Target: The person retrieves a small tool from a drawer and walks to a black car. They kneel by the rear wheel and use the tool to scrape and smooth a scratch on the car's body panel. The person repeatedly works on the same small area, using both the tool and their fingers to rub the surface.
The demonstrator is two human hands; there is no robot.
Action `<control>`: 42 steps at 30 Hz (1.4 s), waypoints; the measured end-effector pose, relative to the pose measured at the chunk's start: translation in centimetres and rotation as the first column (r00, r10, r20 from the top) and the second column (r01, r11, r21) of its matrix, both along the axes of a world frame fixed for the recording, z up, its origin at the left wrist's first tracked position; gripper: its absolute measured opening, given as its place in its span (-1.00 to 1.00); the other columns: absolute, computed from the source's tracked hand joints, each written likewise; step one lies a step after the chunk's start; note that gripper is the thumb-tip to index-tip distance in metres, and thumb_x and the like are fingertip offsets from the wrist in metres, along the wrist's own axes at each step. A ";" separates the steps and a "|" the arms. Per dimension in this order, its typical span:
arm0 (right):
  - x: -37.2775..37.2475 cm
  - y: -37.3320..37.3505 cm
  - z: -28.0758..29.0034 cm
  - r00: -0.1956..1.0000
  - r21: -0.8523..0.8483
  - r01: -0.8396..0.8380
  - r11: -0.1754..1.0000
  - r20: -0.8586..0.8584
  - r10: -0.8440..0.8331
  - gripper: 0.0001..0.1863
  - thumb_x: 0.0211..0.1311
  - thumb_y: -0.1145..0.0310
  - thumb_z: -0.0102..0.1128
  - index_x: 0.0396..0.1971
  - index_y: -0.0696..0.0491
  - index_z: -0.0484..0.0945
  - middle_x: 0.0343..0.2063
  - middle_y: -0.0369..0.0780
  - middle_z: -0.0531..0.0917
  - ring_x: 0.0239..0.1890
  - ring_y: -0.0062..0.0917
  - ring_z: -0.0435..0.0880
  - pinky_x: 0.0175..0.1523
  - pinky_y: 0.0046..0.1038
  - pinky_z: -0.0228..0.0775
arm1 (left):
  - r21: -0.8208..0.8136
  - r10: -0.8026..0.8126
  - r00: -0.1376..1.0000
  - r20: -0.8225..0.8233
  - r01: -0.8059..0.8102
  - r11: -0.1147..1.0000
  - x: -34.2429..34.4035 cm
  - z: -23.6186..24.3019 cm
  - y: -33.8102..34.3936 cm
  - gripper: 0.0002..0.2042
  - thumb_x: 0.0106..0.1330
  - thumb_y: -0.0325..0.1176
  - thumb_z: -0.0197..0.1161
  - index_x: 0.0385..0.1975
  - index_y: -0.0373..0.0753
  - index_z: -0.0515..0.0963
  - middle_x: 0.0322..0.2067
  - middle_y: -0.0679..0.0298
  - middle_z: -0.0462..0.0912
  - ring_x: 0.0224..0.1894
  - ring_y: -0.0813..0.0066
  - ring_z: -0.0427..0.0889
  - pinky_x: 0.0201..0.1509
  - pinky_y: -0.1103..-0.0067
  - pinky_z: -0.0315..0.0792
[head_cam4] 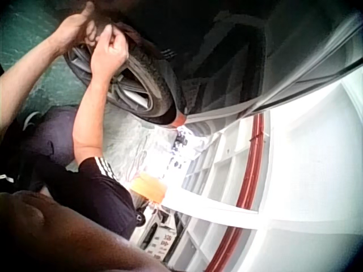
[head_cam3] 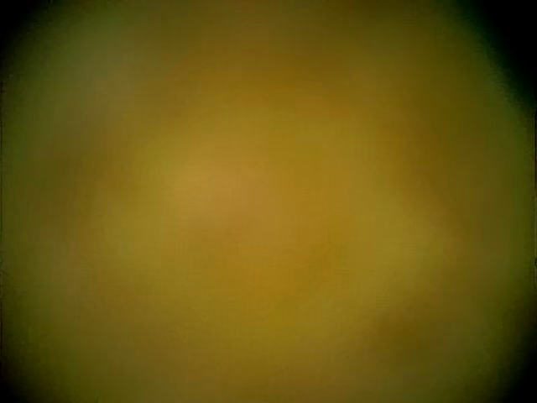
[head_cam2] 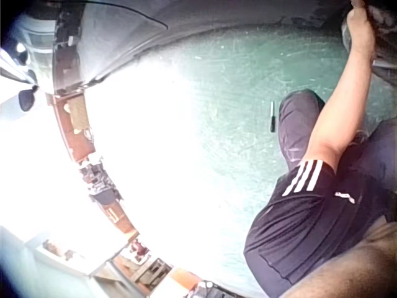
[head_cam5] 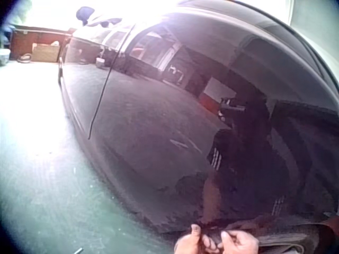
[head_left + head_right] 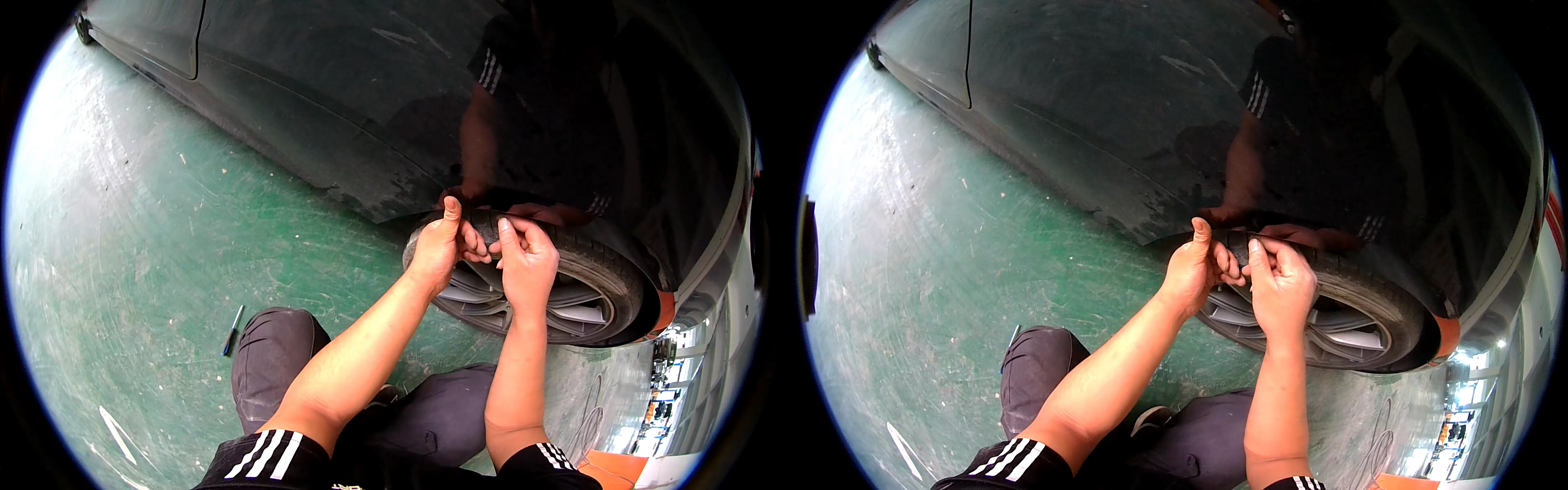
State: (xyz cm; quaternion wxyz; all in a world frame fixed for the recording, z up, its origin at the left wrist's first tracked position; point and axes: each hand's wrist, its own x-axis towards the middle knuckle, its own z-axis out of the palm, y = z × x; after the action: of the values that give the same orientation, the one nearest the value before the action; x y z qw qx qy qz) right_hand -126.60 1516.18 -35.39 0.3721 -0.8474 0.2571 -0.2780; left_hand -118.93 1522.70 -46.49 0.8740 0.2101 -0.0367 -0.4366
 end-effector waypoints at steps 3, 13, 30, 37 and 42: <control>0.0 -0.1 -0.2 1.000 -0.012 -0.008 1.000 0.006 0.008 -0.83 0.38 0.44 0.36 -0.21 0.25 0.70 -0.40 -0.26 0.70 -0.47 -0.70 0.67 -0.35 -0.61 0.51 | -0.006 0.001 1.000 0.000 -0.001 1.000 -0.1 -0.2 -0.2 -0.21 0.25 0.55 0.00 -0.61 -0.23 0.46 -0.56 0.15 0.64 -0.49 0.32 0.70 -0.30 0.53 0.56; 0.1 -0.1 -0.3 1.000 -0.025 -0.017 1.000 0.012 0.017 -0.83 0.37 0.44 0.35 -0.21 0.25 0.70 -0.41 -0.25 0.70 -0.47 -0.69 0.67 -0.35 -0.59 0.53 | -0.001 0.024 1.000 -0.011 -0.024 1.000 -0.1 -0.2 -0.2 -0.22 0.25 0.54 0.02 -0.60 -0.23 0.46 -0.56 0.16 0.64 -0.48 0.31 0.71 -0.28 0.51 0.59; -0.2 -0.5 -0.6 1.000 -0.102 -0.024 0.995 0.005 0.024 -0.80 0.42 0.35 0.33 -0.17 0.20 0.70 -0.51 -0.32 0.68 -0.53 -0.76 0.61 -0.49 -0.66 0.35 | -0.082 0.053 0.997 -0.050 -0.057 0.995 -0.9 -0.3 -0.2 -0.24 0.31 0.53 -0.11 -0.60 -0.20 0.37 -0.52 0.16 0.56 -0.40 0.22 0.66 -0.13 0.38 0.57; 0.4 -1.1 -1.3 1.000 -0.090 -0.008 0.996 0.002 0.008 -0.80 0.36 0.34 0.36 -0.26 0.20 0.71 -0.48 -0.22 0.70 -0.49 -0.64 0.67 -0.35 -0.50 0.50 | -0.078 0.095 0.992 -0.084 -0.101 0.992 -0.8 -0.4 -0.1 -0.25 0.37 0.50 -0.17 -0.60 -0.18 0.37 -0.53 0.21 0.53 -0.37 0.26 0.62 -0.11 0.34 0.57; 0.0 -0.8 -1.0 0.994 -0.303 0.037 0.952 -0.091 -0.067 -0.74 0.35 0.26 0.33 -0.20 0.17 0.73 -0.30 -0.11 0.77 -0.29 -0.38 0.73 -0.10 -0.33 0.54 | 0.063 0.125 0.990 0.058 -0.128 0.990 -1.4 0.4 0.7 -0.26 0.51 0.40 -0.25 -0.50 -0.19 0.54 -0.51 0.22 0.65 -0.39 0.37 0.67 -0.15 0.44 0.57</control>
State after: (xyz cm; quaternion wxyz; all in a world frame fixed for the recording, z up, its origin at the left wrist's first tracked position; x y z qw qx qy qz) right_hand -126.57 1515.36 -36.35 0.2179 -0.9000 0.2523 -0.2808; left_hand -120.37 1523.36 -46.10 0.8911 0.2528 -0.0322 -0.3754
